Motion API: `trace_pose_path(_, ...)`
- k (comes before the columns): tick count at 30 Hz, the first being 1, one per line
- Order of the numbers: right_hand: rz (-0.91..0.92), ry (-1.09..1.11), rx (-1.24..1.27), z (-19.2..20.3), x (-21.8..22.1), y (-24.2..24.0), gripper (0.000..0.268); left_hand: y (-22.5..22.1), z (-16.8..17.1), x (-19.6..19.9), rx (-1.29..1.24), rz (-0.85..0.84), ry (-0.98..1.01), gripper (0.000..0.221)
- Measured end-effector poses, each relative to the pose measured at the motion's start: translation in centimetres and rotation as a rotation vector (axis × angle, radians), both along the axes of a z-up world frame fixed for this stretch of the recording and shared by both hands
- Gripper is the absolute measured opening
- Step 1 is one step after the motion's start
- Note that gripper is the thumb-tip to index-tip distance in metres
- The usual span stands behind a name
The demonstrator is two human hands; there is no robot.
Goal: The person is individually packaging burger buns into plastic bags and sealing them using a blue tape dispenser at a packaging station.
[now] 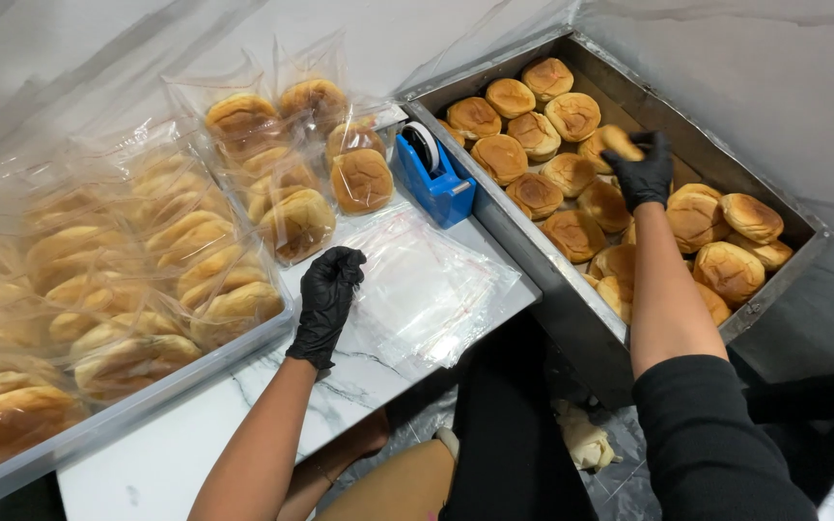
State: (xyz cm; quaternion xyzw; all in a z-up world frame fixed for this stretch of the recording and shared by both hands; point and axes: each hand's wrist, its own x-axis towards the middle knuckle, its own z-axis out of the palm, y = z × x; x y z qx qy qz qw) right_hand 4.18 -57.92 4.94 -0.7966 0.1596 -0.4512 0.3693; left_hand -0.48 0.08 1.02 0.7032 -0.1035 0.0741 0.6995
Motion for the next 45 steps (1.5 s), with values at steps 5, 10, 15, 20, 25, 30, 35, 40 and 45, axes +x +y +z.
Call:
trace_pose_path(5, 0.231, 0.195, 0.250, 0.1, 0.8, 1.8, 0.031, 0.0, 0.5, -0.4, 0.008, 0.001, -0.003, 0.015)
trace_pose_path(10, -0.143, 0.563, -0.228, -1.7, 0.5, -1.5, 0.048, -0.1, 0.3, -0.4, 0.006, 0.005, 0.002, 0.013)
trace_pose_path(15, -0.070, 0.948, -0.277, -2.5, -1.2, 0.0, 0.070, 0.0, 0.6, -0.4, 0.006, 0.020, 0.013, 0.014)
trace_pose_path(20, 0.028, 0.932, -0.562, -0.3, 0.1, 3.0, 0.086, 0.0, 0.1, 0.1, -0.007, 0.010, 0.000, 0.014)
trace_pose_path(25, 0.109, 1.063, -0.611, -0.9, 1.1, 5.7, 0.092, -0.1, -1.0, 0.3, -0.049, 0.026, -0.002, 0.014)
trace_pose_path(30, -0.013, 1.182, -0.591, 0.0, 0.9, 5.0, 0.104, -0.2, -0.9, 0.1, -0.082, 0.032, -0.031, 0.012)
trace_pose_path(35, -0.034, 1.226, -0.569, 2.5, -0.3, 7.7, 0.104, -0.1, -0.8, 0.1, -0.079, 0.026, -0.058, 0.012)
trace_pose_path(40, -0.050, 1.256, -0.470, 4.2, -0.9, 8.2, 0.113, 0.0, -0.9, 0.1, -0.031, 0.028, -0.073, 0.014)
trace_pose_path(45, -0.017, 1.140, -0.304, 3.2, -0.8, 5.3, 0.109, 0.1, 0.1, -0.1, -0.028, 0.018, -0.049, 0.014)
